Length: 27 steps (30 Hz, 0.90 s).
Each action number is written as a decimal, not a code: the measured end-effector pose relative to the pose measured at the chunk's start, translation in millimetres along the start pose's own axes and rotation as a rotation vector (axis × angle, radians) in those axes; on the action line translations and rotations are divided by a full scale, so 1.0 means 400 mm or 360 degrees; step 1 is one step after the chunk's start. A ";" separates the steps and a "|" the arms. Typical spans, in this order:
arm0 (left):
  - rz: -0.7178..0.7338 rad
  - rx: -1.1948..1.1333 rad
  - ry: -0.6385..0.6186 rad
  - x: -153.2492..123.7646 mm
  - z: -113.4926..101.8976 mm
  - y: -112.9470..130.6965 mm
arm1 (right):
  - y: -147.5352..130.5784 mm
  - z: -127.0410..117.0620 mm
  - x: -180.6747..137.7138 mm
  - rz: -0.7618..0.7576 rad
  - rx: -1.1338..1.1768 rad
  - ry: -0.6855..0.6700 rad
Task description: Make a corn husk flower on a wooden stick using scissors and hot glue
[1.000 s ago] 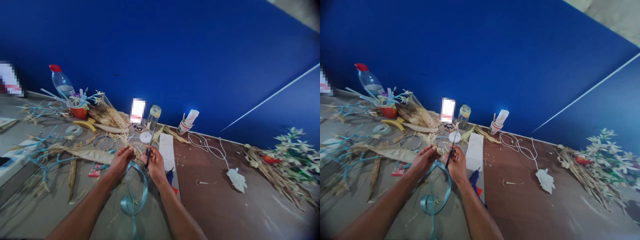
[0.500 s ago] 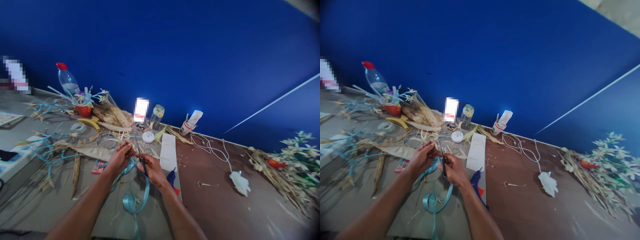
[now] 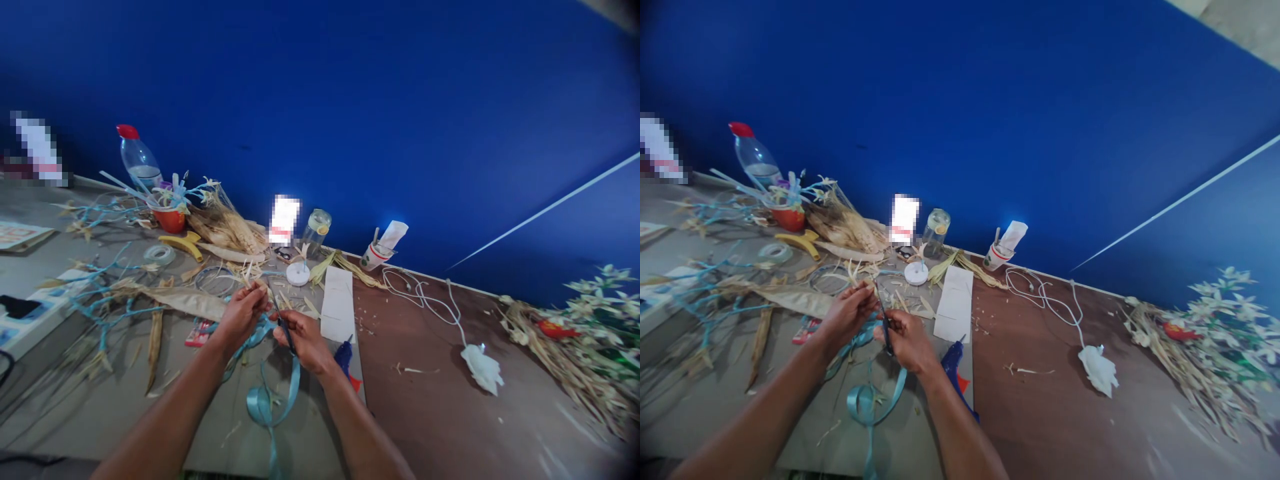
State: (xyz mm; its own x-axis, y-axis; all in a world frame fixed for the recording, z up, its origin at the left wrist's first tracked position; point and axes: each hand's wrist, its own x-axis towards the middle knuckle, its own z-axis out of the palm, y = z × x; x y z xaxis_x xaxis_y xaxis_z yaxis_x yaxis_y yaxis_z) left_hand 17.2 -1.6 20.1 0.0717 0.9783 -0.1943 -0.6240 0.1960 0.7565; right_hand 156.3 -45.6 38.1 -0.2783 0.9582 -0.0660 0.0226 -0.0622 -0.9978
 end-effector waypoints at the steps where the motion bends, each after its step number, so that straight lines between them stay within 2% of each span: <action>1: 0.0005 -0.0006 -0.0016 0.002 -0.002 -0.002 | -0.004 0.000 -0.001 -0.0005 0.0012 0.0006; 5: 0.0006 -0.0003 -0.0086 0.006 -0.011 -0.005 | -0.014 0.001 -0.003 0.0001 0.0025 0.0023; 10: -0.0036 0.0012 -0.0038 0.005 -0.010 0.001 | -0.007 -0.006 0.001 0.0057 0.0027 0.0036; 14: -0.0055 0.0017 0.0011 0.004 -0.007 0.003 | 0.000 -0.010 0.003 0.0024 -0.0004 0.0060; 23: -0.0043 0.0023 -0.0051 0.007 -0.015 -0.005 | -0.011 -0.001 0.000 -0.0072 -0.0060 -0.0003; 27: -0.0027 0.0046 -0.0071 0.007 -0.013 -0.005 | 0.000 -0.003 0.002 -0.0045 -0.0108 -0.0014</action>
State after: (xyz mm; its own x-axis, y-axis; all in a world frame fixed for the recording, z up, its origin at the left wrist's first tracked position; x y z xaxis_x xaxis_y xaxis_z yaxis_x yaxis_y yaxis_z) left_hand 14.5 0.3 14.8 0.1173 0.9767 -0.1798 -0.5995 0.2139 0.7712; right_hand 157.1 -44.4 37.9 -0.2882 0.9568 -0.0384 0.0798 -0.0160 -0.9967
